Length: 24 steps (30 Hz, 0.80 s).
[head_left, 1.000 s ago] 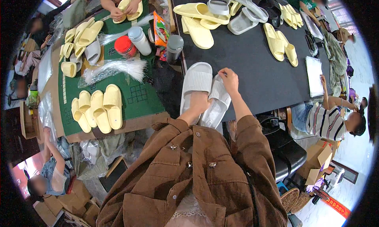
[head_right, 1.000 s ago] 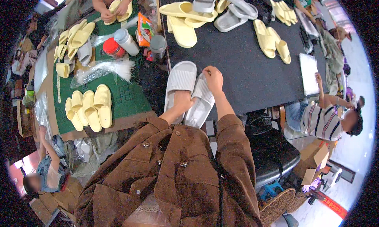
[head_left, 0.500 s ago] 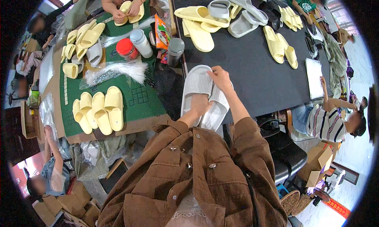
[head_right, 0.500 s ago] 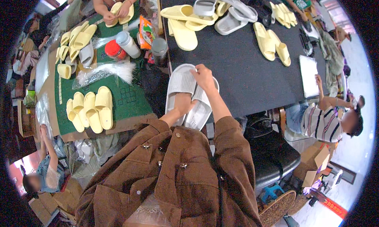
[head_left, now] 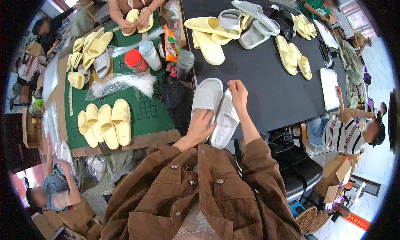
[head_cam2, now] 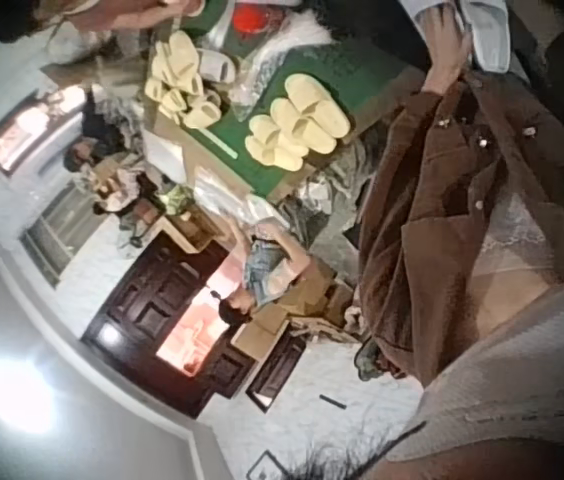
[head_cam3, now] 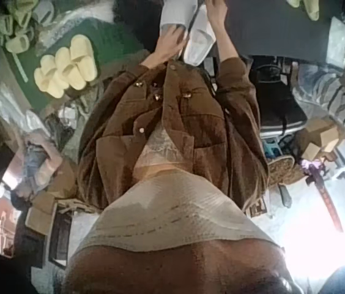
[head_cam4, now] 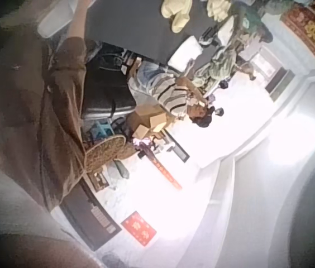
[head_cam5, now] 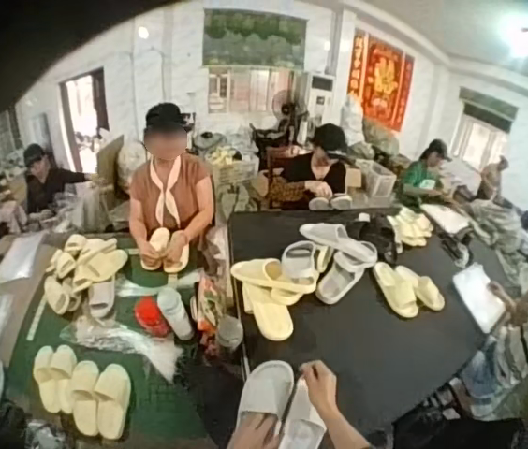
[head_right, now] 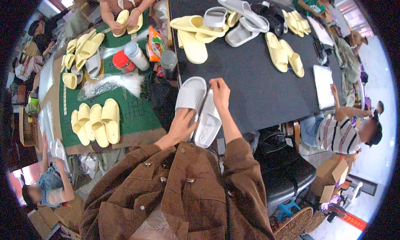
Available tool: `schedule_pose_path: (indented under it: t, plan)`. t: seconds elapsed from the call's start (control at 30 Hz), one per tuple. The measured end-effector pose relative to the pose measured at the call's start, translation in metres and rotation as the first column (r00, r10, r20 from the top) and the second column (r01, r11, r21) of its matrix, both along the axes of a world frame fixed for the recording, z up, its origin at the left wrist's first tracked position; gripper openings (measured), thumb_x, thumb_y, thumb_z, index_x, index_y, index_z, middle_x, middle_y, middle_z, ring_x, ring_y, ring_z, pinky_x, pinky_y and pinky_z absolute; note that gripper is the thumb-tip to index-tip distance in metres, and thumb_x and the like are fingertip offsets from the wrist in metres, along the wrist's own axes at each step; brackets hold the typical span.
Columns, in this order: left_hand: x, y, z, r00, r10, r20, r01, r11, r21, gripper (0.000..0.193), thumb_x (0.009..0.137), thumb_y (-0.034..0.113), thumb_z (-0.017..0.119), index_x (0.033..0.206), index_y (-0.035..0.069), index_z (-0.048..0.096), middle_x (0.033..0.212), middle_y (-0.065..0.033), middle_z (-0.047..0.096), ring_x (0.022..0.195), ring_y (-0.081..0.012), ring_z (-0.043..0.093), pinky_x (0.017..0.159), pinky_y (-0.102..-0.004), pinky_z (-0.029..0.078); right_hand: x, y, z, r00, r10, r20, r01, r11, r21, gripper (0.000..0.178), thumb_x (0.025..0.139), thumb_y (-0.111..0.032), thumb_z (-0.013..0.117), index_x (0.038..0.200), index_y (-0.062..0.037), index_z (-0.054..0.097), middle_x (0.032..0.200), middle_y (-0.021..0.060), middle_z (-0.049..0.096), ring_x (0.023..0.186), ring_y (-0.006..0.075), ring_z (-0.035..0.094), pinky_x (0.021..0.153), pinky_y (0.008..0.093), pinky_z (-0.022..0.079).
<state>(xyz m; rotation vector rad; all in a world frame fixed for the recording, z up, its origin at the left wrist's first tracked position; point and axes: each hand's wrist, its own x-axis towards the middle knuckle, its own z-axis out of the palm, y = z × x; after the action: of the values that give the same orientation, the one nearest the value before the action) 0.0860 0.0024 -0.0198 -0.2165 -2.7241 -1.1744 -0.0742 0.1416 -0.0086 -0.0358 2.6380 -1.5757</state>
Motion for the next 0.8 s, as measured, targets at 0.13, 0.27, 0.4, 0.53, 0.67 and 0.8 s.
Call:
schedule_pose_path:
  t: [0.13, 0.27, 0.4, 0.53, 0.67, 0.8]
  plan:
    - [-0.003, -0.012, 0.011, 0.986, 0.055, -0.159, -0.038, 0.993, 0.110, 0.022, 0.081, 0.010, 0.060, 0.101, 0.003, 0.057, 0.101, -0.0143, 0.057, 0.091, -0.0332, 0.056, 0.078, -0.0410, 0.045, 0.026, -0.002, 0.011, 0.990, 0.128, -0.066, -0.125, 0.991, 0.045, 0.017, 0.090, -0.016, 0.055, 0.088, -0.0014, 0.064, 0.065, 0.0094, 0.059, 0.059, 0.0153, 0.056, 0.057, 0.0292, 0.044]
    - [-0.041, -0.009, 0.028, 0.964, 0.228, -0.138, -0.192, 0.953, 0.234, 0.021, 0.083, 0.007, 0.058, 0.104, 0.003, 0.057, 0.097, -0.0136, 0.061, 0.091, -0.0340, 0.058, 0.081, -0.0399, 0.046, 0.044, -0.006, 0.017, 0.962, 0.247, -0.115, -0.246, 0.969, 0.027, 0.014, 0.089, -0.013, 0.058, 0.089, -0.0004, 0.063, 0.067, 0.0126, 0.061, 0.059, 0.0186, 0.058, 0.057, 0.0315, 0.044]
    - [-0.077, 0.002, 0.010, 0.989, 0.146, -0.026, -0.117, 0.872, 0.475, 0.023, 0.087, 0.005, 0.054, 0.110, 0.001, 0.055, 0.099, -0.0174, 0.062, 0.094, -0.0346, 0.061, 0.081, -0.0379, 0.048, 0.048, -0.014, 0.021, 0.978, 0.197, -0.074, -0.196, 0.980, 0.019, 0.014, 0.089, -0.013, 0.058, 0.088, 0.0006, 0.062, 0.069, 0.0138, 0.061, 0.059, 0.0187, 0.057, 0.057, 0.0322, 0.044]
    - [-0.085, 0.012, 0.015, 0.983, 0.111, 0.146, -0.174, 0.818, 0.549, 0.015, 0.090, 0.006, 0.055, 0.104, 0.000, 0.057, 0.084, -0.0132, 0.067, 0.076, -0.0207, 0.066, 0.068, -0.0313, 0.050, 0.045, -0.006, 0.013, 0.985, 0.113, -0.131, -0.112, 0.994, 0.010, 0.015, 0.090, -0.013, 0.057, 0.089, 0.0004, 0.062, 0.069, 0.0127, 0.061, 0.059, 0.0173, 0.057, 0.056, 0.0321, 0.044]
    - [-0.088, 0.019, 0.016, 0.977, 0.116, 0.177, -0.199, 0.789, 0.581, 0.014, 0.089, 0.006, 0.057, 0.100, -0.001, 0.054, 0.087, -0.0164, 0.067, 0.080, -0.0257, 0.068, 0.069, -0.0332, 0.051, 0.051, -0.004, 0.020, 0.993, 0.006, -0.120, -0.016, 0.996, -0.089, 0.016, 0.090, -0.014, 0.057, 0.088, 0.0013, 0.062, 0.070, 0.0109, 0.063, 0.065, 0.0160, 0.060, 0.059, 0.0302, 0.046]
    - [-0.090, 0.021, 0.011, 0.974, 0.093, 0.206, -0.196, 0.801, 0.566, 0.012, 0.088, 0.003, 0.057, 0.100, -0.001, 0.055, 0.084, -0.0120, 0.067, 0.075, -0.0151, 0.065, 0.066, -0.0275, 0.051, 0.053, 0.000, 0.013, 0.992, 0.018, -0.123, -0.028, 0.997, -0.077, 0.013, 0.090, -0.011, 0.056, 0.095, 0.0009, 0.058, 0.080, 0.0117, 0.064, 0.072, 0.0159, 0.061, 0.063, 0.0293, 0.048]
